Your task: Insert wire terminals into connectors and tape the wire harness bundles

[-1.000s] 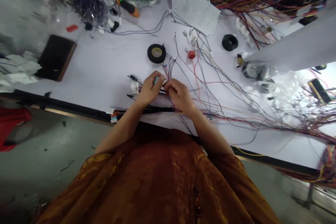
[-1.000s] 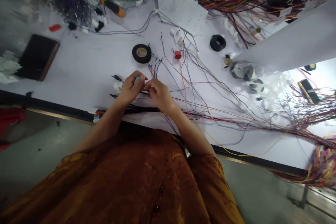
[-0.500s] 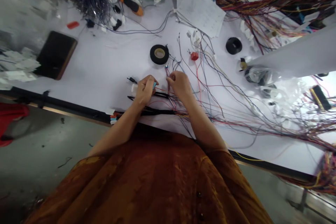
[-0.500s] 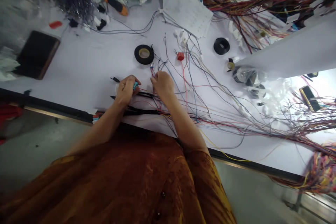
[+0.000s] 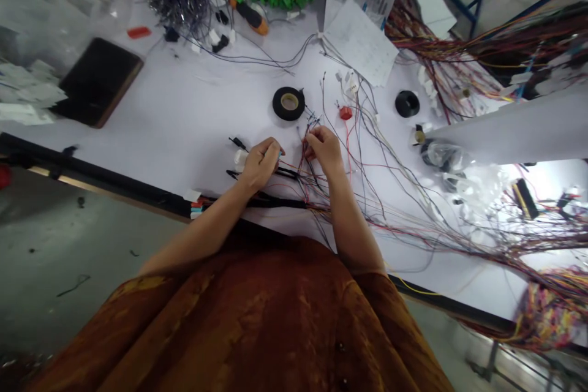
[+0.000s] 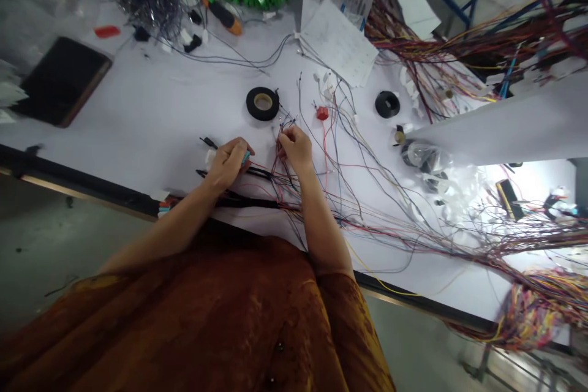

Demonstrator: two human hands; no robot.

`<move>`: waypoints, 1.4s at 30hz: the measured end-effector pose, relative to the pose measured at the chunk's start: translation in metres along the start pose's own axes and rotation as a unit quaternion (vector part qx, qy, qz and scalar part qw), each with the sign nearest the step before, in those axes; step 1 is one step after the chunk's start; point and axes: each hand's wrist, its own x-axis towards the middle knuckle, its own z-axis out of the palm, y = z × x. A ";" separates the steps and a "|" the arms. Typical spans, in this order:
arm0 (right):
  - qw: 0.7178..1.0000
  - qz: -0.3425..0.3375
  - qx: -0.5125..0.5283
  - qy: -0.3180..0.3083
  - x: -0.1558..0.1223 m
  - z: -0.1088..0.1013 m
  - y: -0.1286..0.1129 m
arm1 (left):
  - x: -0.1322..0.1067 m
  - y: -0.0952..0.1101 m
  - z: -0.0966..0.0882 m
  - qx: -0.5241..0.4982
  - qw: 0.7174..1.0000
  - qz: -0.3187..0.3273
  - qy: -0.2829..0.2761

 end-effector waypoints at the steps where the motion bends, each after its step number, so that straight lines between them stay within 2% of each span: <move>1: 1.000 -0.001 0.005 0.011 -0.002 -0.002 -0.001 | 0.000 0.000 0.000 -0.002 1.000 0.003 -0.005; 4: 0.999 -0.002 0.021 0.027 -0.006 -0.007 -0.001 | 0.000 -0.001 0.000 -0.001 1.000 0.013 -0.017; 8: 0.991 -0.013 0.132 -0.023 -0.009 -0.015 0.002 | -0.002 0.000 0.000 0.036 0.999 -0.002 -0.026; 11: 0.984 -0.037 0.170 -0.030 -0.012 -0.022 0.001 | -0.003 0.002 -0.002 0.075 0.996 0.000 -0.041; 16: 0.988 -0.056 0.144 -0.013 -0.015 -0.022 -0.006 | 0.000 0.003 -0.003 0.188 0.977 0.048 -0.084; 20: 0.991 -0.083 0.103 -0.035 -0.013 -0.006 -0.013 | 0.004 0.002 0.004 0.261 0.956 0.077 -0.110; 24: 0.988 -0.123 0.067 -0.072 -0.017 0.007 -0.025 | 0.006 -0.001 0.011 0.274 0.952 0.101 -0.092; 26: 0.987 -0.139 0.059 -0.054 -0.023 0.003 -0.026 | 0.005 -0.004 0.013 0.267 0.955 0.100 -0.082; 29: 0.992 -0.119 0.029 -0.017 -0.032 -0.013 -0.012 | 0.004 -0.006 0.011 0.245 0.960 0.110 -0.081; 33: 0.990 -0.057 -0.052 -0.118 -0.043 -0.024 0.022 | 0.005 -0.008 0.008 0.252 0.952 0.151 -0.087; 36: 0.988 -0.081 -0.057 -0.116 -0.048 -0.017 0.035 | 0.005 -0.009 0.008 0.264 0.946 0.173 -0.069; 39: 0.989 -0.105 -0.046 -0.096 -0.050 -0.012 0.035 | 0.004 -0.010 0.010 0.279 0.940 0.186 -0.054; 42: 0.986 -0.120 -0.043 -0.105 -0.049 -0.011 0.034 | 0.003 -0.009 0.009 0.296 0.936 0.188 -0.039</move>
